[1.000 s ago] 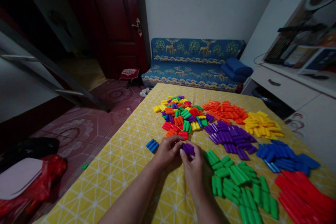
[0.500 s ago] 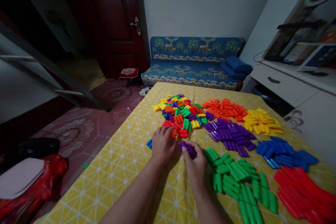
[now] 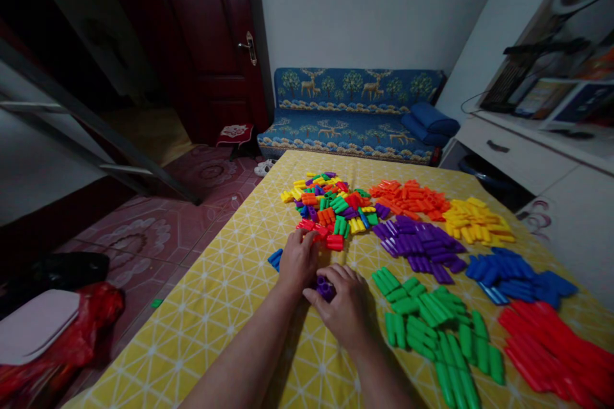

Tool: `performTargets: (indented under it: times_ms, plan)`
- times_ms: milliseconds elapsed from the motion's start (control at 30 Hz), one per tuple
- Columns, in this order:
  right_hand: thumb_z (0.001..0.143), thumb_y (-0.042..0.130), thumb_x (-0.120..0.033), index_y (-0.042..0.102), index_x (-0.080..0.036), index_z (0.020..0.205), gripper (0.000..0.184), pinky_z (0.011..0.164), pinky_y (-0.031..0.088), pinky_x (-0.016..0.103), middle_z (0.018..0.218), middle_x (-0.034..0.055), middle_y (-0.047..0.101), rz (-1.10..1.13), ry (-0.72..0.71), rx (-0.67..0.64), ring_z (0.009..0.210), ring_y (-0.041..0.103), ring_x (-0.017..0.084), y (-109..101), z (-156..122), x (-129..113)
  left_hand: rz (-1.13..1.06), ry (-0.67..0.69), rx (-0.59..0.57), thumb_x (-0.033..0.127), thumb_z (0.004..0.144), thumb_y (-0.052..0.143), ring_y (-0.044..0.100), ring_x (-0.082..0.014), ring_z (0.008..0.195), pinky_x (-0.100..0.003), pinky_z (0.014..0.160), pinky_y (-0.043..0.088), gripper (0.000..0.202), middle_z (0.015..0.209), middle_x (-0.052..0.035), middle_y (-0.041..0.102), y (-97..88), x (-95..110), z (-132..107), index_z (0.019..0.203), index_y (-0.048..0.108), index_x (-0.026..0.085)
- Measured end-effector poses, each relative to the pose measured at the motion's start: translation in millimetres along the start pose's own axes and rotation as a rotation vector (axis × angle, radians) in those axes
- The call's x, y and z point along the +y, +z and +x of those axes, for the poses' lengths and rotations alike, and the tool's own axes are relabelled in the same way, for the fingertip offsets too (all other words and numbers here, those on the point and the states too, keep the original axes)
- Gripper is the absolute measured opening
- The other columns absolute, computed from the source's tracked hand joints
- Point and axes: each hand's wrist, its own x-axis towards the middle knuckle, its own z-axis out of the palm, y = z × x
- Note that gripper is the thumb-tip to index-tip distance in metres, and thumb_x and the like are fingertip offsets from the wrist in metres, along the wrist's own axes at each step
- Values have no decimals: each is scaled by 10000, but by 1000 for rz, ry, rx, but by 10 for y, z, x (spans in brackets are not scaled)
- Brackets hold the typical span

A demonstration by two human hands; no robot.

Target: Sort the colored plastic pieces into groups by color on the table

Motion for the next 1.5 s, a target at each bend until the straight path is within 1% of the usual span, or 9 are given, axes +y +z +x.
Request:
performTargets:
  times_ms: [167, 267, 400, 533, 633, 767, 1100, 1333, 1500]
  plan:
    - [747, 744, -312, 649, -259, 847, 148, 808, 421, 344, 925, 12, 636, -122, -54, -91, 920, 594, 220, 60, -5, 0, -378, -124, 105, 290, 964, 455, 658, -195, 847, -309, 791, 499, 262, 940, -68, 716, -37, 54, -16, 1032, 685, 187]
    - [780, 649, -225, 642, -242, 824, 48, 754, 446, 322, 925, 28, 631, -34, -27, -5, 862, 601, 203, 104, 9, 3, -546, -225, 143, 321, 939, 506, 651, -180, 799, -280, 743, 489, 240, 896, -42, 727, -63, 104, -14, 990, 704, 195]
    - [829, 590, -317, 638, -218, 868, 117, 770, 490, 311, 913, 48, 640, 442, 165, 300, 850, 604, 191, 140, 41, 74, -878, -402, 93, 423, 885, 586, 596, -140, 615, -239, 566, 468, 282, 755, -10, 684, -32, 162, -14, 977, 698, 180]
    - [823, 608, -490, 634, -203, 942, 312, 653, 497, 276, 881, 31, 669, 1064, 505, 372, 783, 611, 175, 137, 76, 175, -1325, -611, -66, 471, 820, 677, 518, -87, 448, -186, 411, 395, 379, 645, 21, 620, -2, 208, -16, 1018, 655, 149]
    - [816, 613, -520, 635, -204, 986, 359, 644, 519, 279, 897, 26, 689, 1532, 614, 355, 793, 644, 169, 97, 107, 195, -1577, -703, -247, 469, 846, 658, 638, -112, 577, -181, 488, 480, 406, 801, -44, 689, -63, 225, 0, 1076, 633, 135]
    - [858, 564, -567, 647, -207, 1071, 426, 884, 545, 429, 1063, 72, 722, 1867, 577, 209, 996, 682, 211, 14, 125, 168, -1814, -778, -400, 515, 952, 471, 722, -181, 806, -269, 751, 573, 495, 970, -118, 705, -171, 193, 34, 1271, 543, 143]
    - [887, 446, -691, 644, -218, 1181, 591, 1098, 393, 585, 1323, 107, 633, 2023, 585, 212, 1321, 525, 260, 8, 102, 225, -1976, -764, -416, 606, 941, 412, 711, -247, 964, -386, 914, 523, 604, 1097, -138, 706, -170, 52, 37, 1356, 517, 179]
    - [910, 503, -509, 650, -191, 1133, 415, 1100, 405, 536, 1217, 111, 678, 1942, 571, 210, 1212, 604, 236, -197, 103, 136, -1988, -809, -376, 548, 954, 442, 702, -230, 953, -406, 963, 504, 577, 1108, -146, 689, -169, 52, 55, 1378, 502, 161]
    - [916, 499, -516, 659, -192, 1057, 389, 1057, 454, 470, 1138, 80, 670, 1684, 531, 642, 1108, 637, 203, -785, 124, 501, -1984, -804, -393, 509, 964, 449, 702, -272, 992, -486, 1000, 481, 547, 1078, -141, 684, -143, 38, 59, 1391, 484, 168]
